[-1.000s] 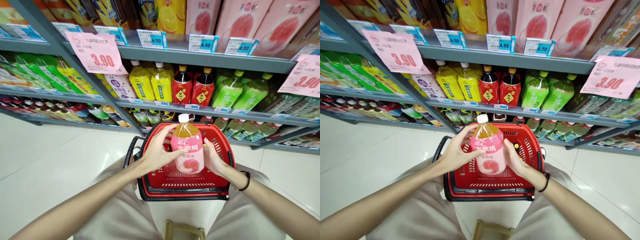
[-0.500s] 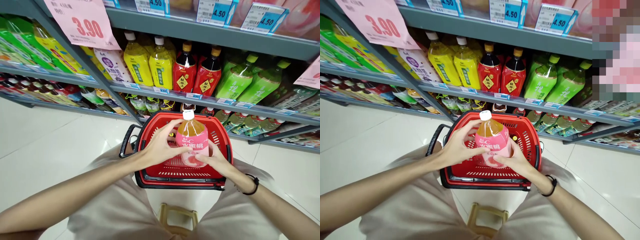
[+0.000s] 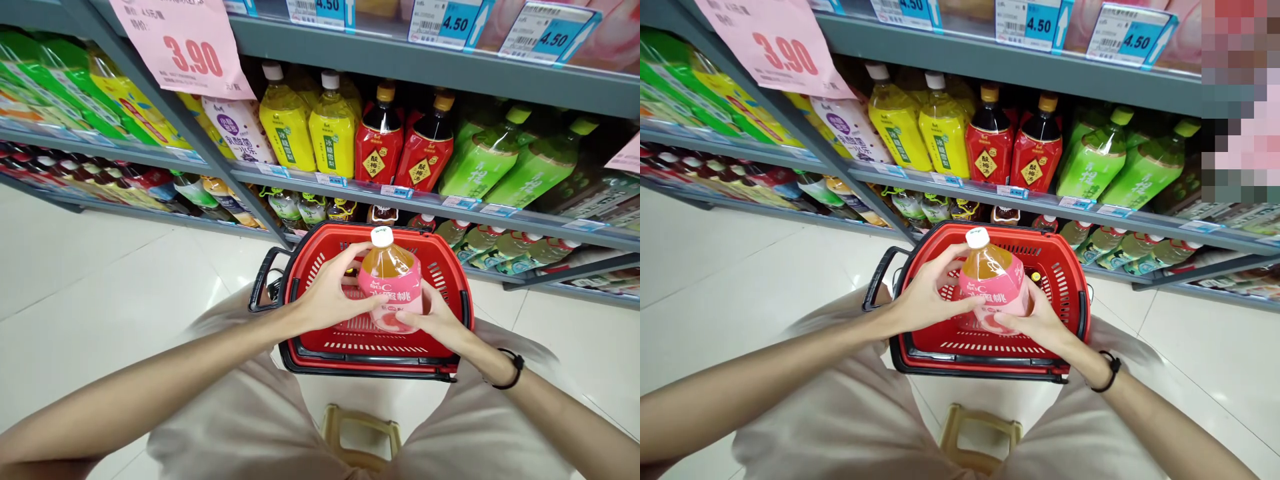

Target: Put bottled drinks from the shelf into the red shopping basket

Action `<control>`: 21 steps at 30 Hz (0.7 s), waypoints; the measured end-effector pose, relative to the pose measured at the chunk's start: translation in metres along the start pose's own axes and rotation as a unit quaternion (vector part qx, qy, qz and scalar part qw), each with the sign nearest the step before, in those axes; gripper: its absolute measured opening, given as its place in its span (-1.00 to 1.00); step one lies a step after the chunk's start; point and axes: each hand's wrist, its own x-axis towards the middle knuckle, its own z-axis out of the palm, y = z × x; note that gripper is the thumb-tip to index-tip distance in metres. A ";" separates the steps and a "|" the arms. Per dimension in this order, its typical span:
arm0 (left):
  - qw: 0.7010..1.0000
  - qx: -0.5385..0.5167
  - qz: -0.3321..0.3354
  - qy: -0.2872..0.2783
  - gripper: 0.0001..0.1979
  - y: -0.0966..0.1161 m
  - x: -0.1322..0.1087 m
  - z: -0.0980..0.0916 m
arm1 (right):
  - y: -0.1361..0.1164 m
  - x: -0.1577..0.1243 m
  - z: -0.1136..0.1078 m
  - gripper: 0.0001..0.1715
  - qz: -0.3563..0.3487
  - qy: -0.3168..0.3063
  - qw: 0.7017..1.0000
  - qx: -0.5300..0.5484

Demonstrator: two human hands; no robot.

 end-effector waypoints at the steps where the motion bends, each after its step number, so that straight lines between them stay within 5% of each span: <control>1: 1.000 0.001 -0.001 0.002 -0.20 0.001 0.000 0.000 | 0.000 0.000 0.000 -0.16 0.003 -0.003 1.000 -0.001; 21: 0.999 -0.022 -0.031 0.012 -0.24 0.003 0.004 -0.005 | 0.008 0.004 -0.003 -0.17 0.066 0.016 0.998 0.018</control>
